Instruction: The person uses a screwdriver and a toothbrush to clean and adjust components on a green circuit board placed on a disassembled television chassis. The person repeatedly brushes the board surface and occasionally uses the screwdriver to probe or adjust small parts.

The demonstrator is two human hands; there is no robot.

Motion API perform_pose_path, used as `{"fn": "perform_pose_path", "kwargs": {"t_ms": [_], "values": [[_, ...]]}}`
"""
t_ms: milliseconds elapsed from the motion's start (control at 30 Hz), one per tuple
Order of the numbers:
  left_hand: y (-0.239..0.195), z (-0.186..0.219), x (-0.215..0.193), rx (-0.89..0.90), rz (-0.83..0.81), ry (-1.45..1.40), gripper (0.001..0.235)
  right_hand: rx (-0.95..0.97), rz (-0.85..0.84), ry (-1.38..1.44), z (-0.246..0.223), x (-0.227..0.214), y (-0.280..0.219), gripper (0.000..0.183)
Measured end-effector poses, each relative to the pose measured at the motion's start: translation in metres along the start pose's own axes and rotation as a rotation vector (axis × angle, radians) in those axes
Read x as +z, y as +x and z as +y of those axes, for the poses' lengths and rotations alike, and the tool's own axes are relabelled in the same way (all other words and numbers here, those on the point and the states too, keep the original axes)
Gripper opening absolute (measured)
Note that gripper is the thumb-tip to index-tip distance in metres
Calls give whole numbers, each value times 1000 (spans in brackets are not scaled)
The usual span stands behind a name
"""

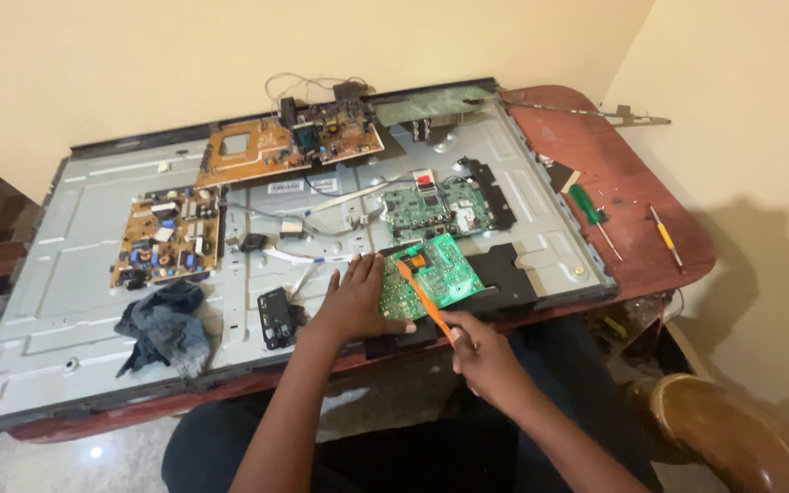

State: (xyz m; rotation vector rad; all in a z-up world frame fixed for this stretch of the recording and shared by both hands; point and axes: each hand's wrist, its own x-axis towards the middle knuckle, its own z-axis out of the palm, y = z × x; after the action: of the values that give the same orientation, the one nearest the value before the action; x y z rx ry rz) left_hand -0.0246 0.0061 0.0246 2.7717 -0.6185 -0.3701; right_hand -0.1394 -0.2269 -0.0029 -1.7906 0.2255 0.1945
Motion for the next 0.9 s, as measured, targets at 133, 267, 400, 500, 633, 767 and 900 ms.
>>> {"fn": "perform_pose_path", "kwargs": {"t_ms": [133, 267, 400, 500, 633, 767, 900], "values": [[-2, -2, 1, 1, 15, -27, 141, -19, 68, 12, 15, -8, 1, 40], [-2, 3, 0, -7, 23, -24, 141, -109, 107, -245, 14, -17, -20, 37], [-4, 5, -5, -31, 4, 23, 139, -143, 177, -432, 23, -12, -62, 42], [-4, 4, 0, -11, 63, 30, 140, -150, 145, -525, 28, -24, -102, 56], [-6, 4, -5, -34, -4, 15, 139, 266, 130, -335, -2, -40, -131, 42], [-4, 6, -6, -30, -11, 29, 140, 116, 142, -187, -20, -36, -135, 43], [-3, 3, 0, -18, 12, 33, 140, 113, 72, -66, -6, -19, -102, 42]]}}
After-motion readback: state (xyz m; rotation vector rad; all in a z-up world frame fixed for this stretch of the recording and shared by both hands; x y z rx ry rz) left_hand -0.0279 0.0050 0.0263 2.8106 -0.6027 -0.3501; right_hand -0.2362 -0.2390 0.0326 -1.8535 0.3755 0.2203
